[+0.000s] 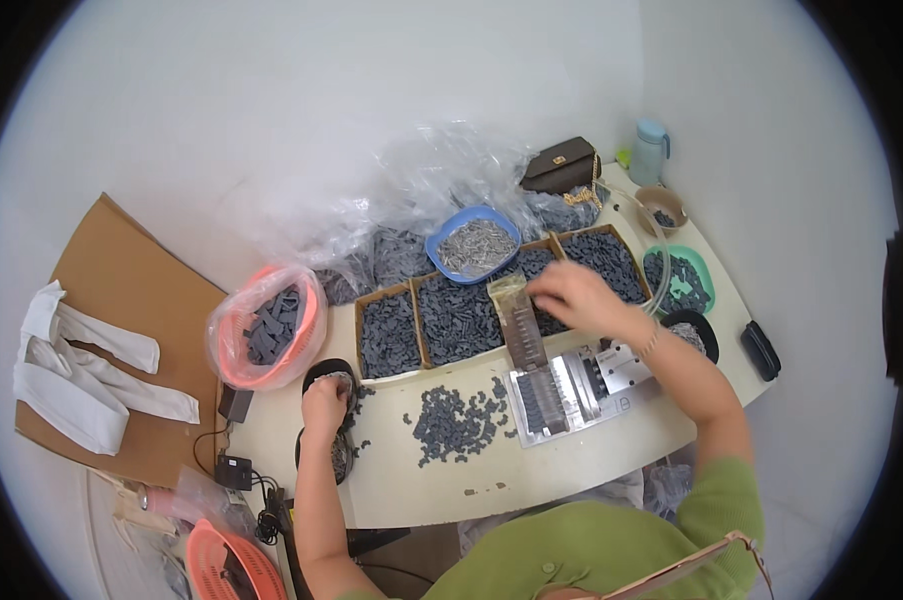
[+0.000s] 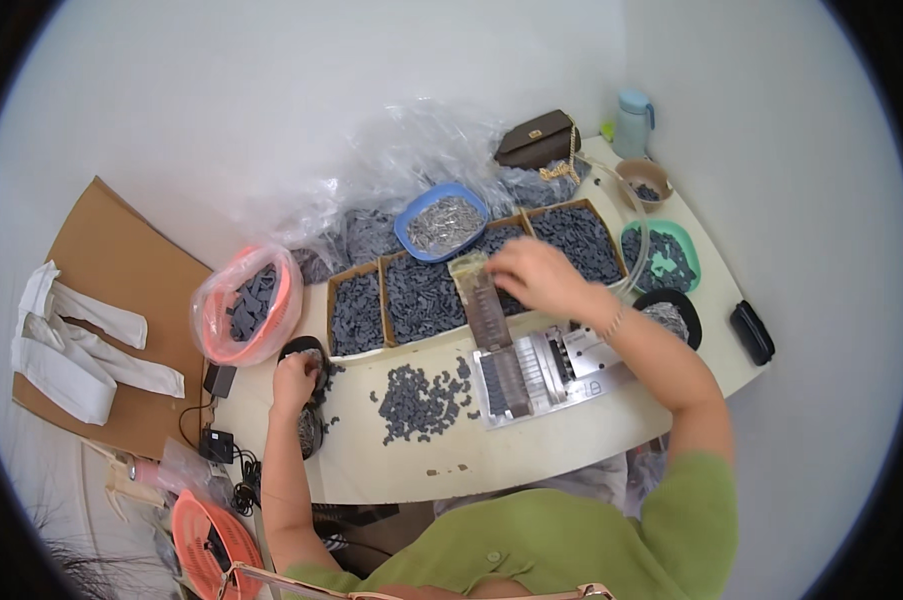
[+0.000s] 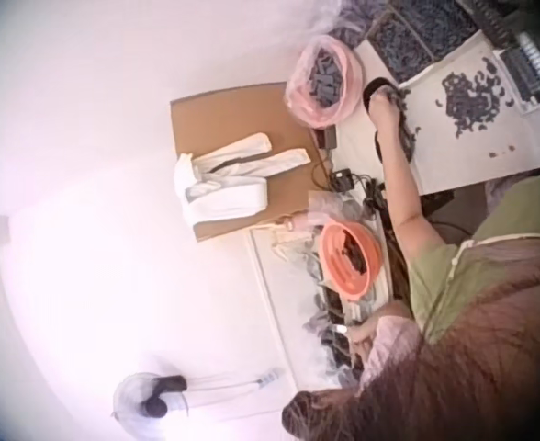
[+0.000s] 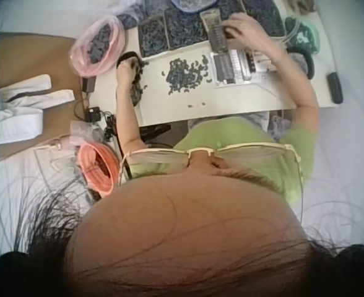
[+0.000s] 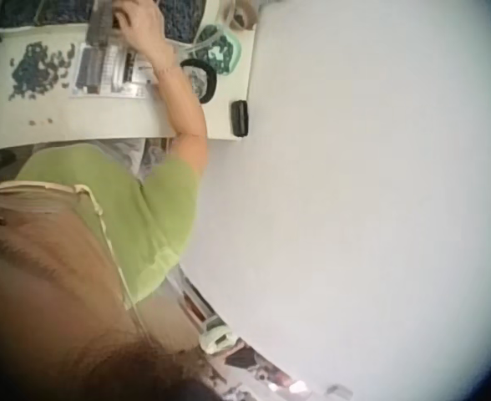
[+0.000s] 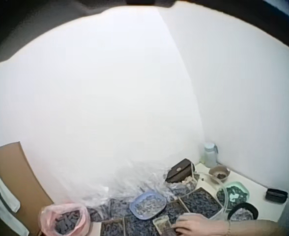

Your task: The person picks up metal pins and small dark components by hand, placing them into a specialized assembly jig on a workbench.

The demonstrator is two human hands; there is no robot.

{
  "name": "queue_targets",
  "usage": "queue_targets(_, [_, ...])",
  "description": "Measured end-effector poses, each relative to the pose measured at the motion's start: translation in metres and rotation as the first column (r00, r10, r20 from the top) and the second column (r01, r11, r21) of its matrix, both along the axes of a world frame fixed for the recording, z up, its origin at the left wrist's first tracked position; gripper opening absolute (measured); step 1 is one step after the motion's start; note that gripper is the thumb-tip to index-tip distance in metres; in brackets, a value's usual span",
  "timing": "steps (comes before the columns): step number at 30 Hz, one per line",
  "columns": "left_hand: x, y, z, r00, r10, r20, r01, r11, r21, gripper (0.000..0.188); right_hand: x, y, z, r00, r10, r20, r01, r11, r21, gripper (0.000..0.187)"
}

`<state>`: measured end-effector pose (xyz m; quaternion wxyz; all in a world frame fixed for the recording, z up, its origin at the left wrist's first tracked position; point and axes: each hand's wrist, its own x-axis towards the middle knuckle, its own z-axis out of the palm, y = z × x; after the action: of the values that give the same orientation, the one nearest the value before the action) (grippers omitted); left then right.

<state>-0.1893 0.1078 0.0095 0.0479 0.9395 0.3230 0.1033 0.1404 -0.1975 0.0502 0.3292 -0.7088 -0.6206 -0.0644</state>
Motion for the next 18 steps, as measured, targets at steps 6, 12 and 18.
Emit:
queue_targets(6, [0.0, 0.006, -0.005, 0.998, 0.055, 0.034, -0.054, 0.998, -0.04, 0.006, 0.055, 0.108, 0.005, 0.991, -0.136, -0.008, 0.124, 0.921, -0.368, 0.016])
queue_targets(12, [-0.006, -0.002, 0.003, 0.989, 0.081, 0.121, -0.096, 0.987, 0.127, 0.006, 0.044, 0.157, -0.003, 0.987, -0.13, 0.096, 0.161, 0.823, -0.544, 0.016])
queue_targets(18, [0.019, -0.051, 0.013, 0.925, -0.082, 0.372, 0.086, 0.996, 0.006, 0.005, 0.047, 0.165, -0.011, 0.986, -0.092, 0.137, 0.156, 0.798, -0.583, 0.017])
